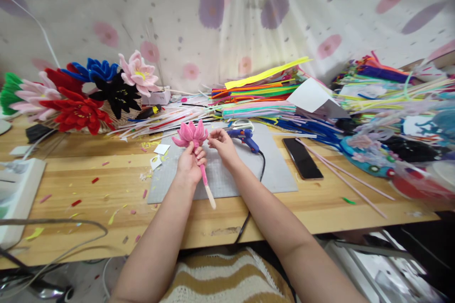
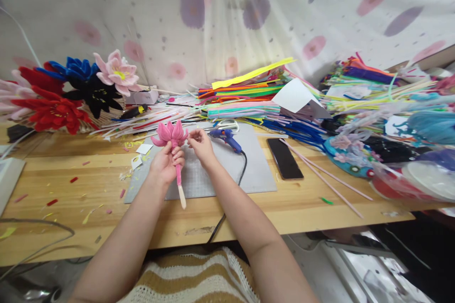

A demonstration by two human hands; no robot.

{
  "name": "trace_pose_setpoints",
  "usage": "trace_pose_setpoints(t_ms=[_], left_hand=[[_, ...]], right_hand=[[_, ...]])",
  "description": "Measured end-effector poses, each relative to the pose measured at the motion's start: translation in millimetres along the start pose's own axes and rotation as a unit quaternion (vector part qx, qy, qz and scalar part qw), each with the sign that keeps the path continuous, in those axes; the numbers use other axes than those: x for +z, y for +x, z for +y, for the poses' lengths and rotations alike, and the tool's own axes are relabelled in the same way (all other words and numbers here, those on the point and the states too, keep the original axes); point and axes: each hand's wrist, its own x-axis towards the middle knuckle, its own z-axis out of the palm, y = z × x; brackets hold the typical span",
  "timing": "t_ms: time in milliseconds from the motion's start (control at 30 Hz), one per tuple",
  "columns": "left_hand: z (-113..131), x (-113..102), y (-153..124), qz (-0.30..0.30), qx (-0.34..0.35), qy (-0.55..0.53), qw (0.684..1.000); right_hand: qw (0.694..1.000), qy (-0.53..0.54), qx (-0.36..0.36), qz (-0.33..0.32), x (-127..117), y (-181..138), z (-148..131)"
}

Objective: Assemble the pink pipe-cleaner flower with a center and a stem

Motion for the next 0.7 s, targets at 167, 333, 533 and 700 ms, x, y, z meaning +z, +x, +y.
trace_pose_setpoints(t_ms=[167, 333, 533, 700], left_hand=[[1, 2, -1, -0.001, -0.002, 0.001, 1.000], [1, 2, -1, 0.000, 0.000, 0.002, 1.000], [3, 0, 0, 0.002, 0.004, -0.002, 1.000], [16, -2, -2, 0.027, 0.027, 0.004, 0.999]], right_hand=[[1.000, -0.005, 0.002, -0.003, -1, 1, 0], [1.000, -0.030, -0.008, 0.004, 0, 2, 2], [0.999, -0.030, 0.001, -0.016, -3, 4, 9], [0.995, -0.097, 0.020, -0.025, -8, 9, 15]])
